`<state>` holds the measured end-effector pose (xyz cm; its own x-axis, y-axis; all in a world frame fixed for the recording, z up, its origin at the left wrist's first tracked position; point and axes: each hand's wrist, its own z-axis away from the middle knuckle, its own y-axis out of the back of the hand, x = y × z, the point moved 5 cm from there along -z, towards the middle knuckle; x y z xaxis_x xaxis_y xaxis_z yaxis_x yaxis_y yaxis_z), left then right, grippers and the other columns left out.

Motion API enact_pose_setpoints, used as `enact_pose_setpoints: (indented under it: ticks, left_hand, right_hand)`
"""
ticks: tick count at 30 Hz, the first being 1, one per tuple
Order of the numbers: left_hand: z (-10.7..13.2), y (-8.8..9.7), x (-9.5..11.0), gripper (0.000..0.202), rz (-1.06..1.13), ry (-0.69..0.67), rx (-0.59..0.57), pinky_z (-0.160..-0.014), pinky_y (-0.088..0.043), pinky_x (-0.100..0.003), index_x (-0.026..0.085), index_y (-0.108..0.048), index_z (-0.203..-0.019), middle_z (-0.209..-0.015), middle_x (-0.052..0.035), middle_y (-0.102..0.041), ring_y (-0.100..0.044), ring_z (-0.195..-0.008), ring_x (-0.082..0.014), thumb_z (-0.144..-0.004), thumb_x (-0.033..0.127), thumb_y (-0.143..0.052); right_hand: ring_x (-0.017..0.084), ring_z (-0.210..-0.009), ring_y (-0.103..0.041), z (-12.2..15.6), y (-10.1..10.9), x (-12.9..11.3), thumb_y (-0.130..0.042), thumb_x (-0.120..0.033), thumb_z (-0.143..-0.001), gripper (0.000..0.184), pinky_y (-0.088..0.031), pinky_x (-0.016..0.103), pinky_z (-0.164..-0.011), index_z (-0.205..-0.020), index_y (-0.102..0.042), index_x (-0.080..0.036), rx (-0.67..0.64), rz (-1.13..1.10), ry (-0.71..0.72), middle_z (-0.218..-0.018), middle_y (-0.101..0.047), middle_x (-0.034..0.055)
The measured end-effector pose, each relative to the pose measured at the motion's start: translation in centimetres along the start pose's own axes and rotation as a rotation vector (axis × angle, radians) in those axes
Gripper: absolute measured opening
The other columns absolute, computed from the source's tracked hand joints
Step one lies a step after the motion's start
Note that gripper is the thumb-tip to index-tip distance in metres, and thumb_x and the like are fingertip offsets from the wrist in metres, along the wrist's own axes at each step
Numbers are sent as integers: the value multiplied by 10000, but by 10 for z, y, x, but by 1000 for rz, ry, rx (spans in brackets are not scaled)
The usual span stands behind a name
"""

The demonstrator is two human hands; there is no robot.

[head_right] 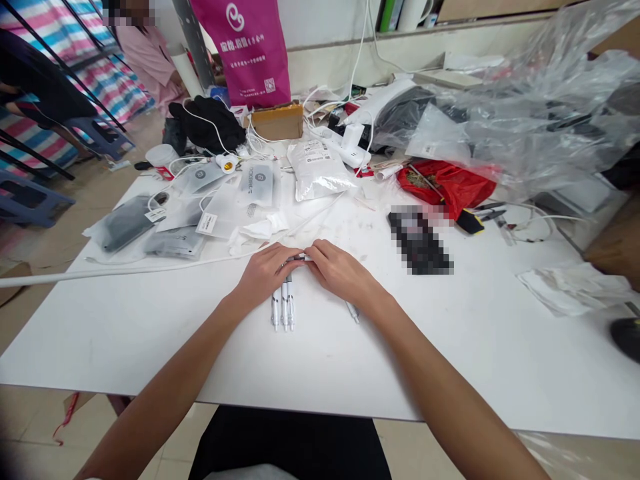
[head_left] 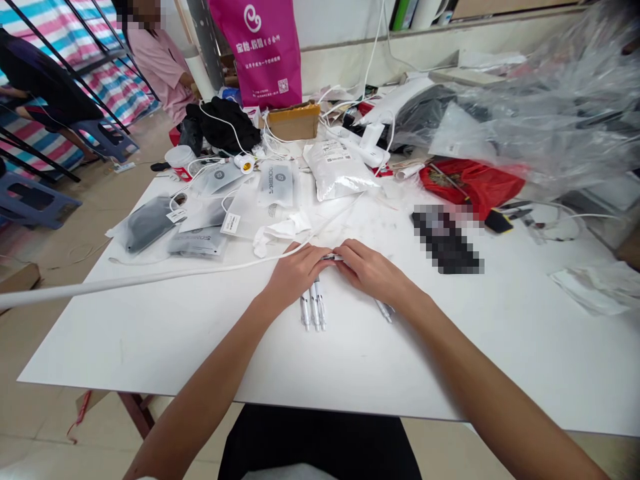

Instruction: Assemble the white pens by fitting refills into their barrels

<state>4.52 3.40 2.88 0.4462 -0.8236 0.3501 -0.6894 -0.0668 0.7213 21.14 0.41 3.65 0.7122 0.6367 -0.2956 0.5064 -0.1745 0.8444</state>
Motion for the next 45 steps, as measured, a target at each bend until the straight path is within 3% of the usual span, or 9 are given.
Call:
enact_pose_setpoints:
  ticks: [5,10,13,17,21,26,32,37,45]
  left_hand:
    - [-2,0,3,184,16,18,-9,-845,-517,-363,214,-698,-1076,-965,-38,-816,-731,-882,-197,-1100,338,-564]
    - [-4,3,5,167,-8,19,-5,-857,-492,-366,212,-686,-1074,-972,-24,-814,-724,-863,-185,-1107,306,-552]
    - [-4,5,-1,195,-23,83,9,-898,-489,-380,211,-677,-1067,-938,-27,-799,-720,-850,-185,-1110,348,-545]
    - [-4,8,-9,186,52,204,59,-907,-518,-368,216,-669,-1068,-954,-35,-790,-714,-855,-185,-1099,366,-564]
    - [-4,8,-5,143,230,293,42,-842,-548,-325,233,-662,-1085,-1024,-34,-784,-715,-898,-179,-1071,367,-615]
    - [-4,4,13,168,541,378,-75,-807,-565,-303,235,-601,-1196,-1064,-44,-782,-702,-865,-150,-1120,340,-494]
    - [-3,1,20,311,666,423,-126,-621,-492,-289,231,-557,-1357,-1058,-70,-732,-547,-679,-132,-1132,404,-430]
    - [-3,0,18,330,671,459,-87,-700,-511,-269,221,-626,-1281,-918,-33,-676,-609,-786,-146,-1093,475,-530]
    - [-3,2,18,379,700,570,-51,-596,-354,-244,196,-749,-1213,-677,46,-444,-379,-618,-101,-1044,506,-612]
  right_hand:
    - [195,-730,-592,2,-2,1,-465,-200,-1072,63,-466,319,-632,-1112,-511,-217,10,-57,-89,-974,-649,73]
    - [222,-819,-633,-1,2,-1,-454,-210,-1090,102,-492,350,-730,-1081,-555,-218,60,59,-2,-987,-693,91]
    - [224,-840,-668,-1,9,6,-545,-305,-1079,103,-509,370,-758,-1101,-606,-226,137,65,-66,-1042,-728,95]
    - [187,-771,-674,-1,18,21,-680,-440,-1012,223,-546,354,-700,-1113,-644,-244,286,-304,-274,-1052,-731,68]
    - [216,-863,-724,-3,24,26,-786,-522,-918,371,-619,390,-779,-1130,-634,-258,446,-690,-387,-1024,-727,57]
    - [242,-998,-742,-8,33,10,-722,-499,-978,319,-630,434,-885,-1185,-601,-288,489,-814,-346,-1088,-726,71]
    - [275,-1093,-757,-7,35,-1,-658,-491,-1025,406,-629,482,-938,-1356,-519,-300,441,-829,-338,-1133,-745,98]
    - [275,-1041,-774,-5,28,0,-696,-467,-1008,460,-624,511,-965,-1392,-497,-310,459,-859,-354,-1103,-755,87]
    - [265,-1076,-779,-6,31,-3,-762,-426,-973,426,-636,479,-955,-1328,-562,-301,548,-923,-319,-1061,-772,58]
